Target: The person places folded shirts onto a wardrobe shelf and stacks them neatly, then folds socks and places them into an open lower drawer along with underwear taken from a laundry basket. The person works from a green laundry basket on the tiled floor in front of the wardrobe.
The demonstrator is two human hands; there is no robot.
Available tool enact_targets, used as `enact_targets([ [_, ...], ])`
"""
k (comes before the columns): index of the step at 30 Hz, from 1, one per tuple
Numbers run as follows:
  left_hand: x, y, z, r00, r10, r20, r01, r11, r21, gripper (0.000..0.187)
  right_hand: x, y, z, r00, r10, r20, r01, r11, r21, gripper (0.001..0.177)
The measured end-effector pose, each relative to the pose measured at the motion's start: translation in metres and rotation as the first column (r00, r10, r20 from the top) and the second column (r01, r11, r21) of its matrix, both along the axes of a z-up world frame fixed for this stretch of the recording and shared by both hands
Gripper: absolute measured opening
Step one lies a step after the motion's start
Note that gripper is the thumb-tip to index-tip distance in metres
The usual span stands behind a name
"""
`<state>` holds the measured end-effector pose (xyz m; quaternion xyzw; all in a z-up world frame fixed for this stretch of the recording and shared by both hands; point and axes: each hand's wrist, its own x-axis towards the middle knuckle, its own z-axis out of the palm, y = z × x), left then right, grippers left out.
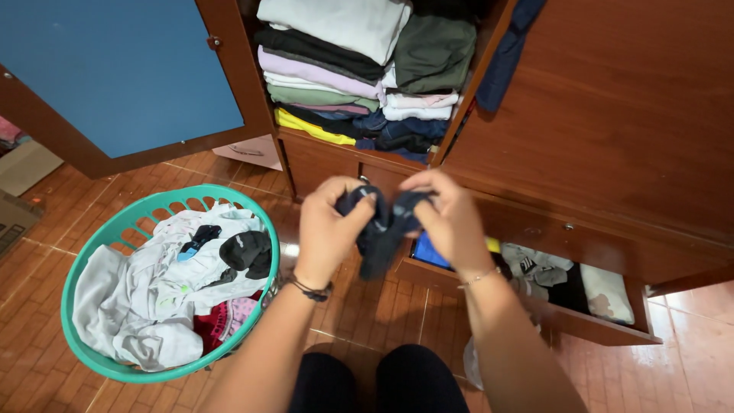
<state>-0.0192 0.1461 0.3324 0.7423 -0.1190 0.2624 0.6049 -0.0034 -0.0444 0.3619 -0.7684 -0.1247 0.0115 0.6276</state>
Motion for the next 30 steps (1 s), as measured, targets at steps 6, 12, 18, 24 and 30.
enact_targets([
  [6, 0.003, -0.013, -0.017, 0.976, 0.026, -0.218, -0.042, 0.996, -0.072, 0.019, -0.008, 0.020, -0.025, 0.966, 0.228, 0.119, -0.250, 0.939, 0.236, 0.024],
  [12, 0.009, -0.007, -0.025, 0.887, -0.314, -0.338, 0.149, 0.889, -0.434, 0.014, 0.007, 0.013, -0.048, 0.874, 0.066, 0.482, 0.082, 0.957, -0.279, 0.029],
  [18, 0.021, -0.012, -0.057, 0.807, -0.584, -0.087, 0.246, 0.466, -0.850, 0.021, 0.030, 0.005, -0.097, 0.991, -0.066, -0.118, 0.094, 0.965, 0.244, 0.032],
  [24, 0.026, -0.027, -0.063, 0.790, -0.579, -0.198, 0.217, 0.568, -0.794, 0.019, 0.028, -0.007, -0.092, 0.880, 0.471, -0.063, -0.200, 0.488, 0.850, 0.026],
  [30, 0.028, -0.031, -0.073, 0.836, -0.542, -0.084, 0.406, 0.715, -0.570, 0.017, 0.019, -0.002, -0.065, 0.986, 0.145, 0.077, -0.163, 0.916, 0.367, 0.035],
])
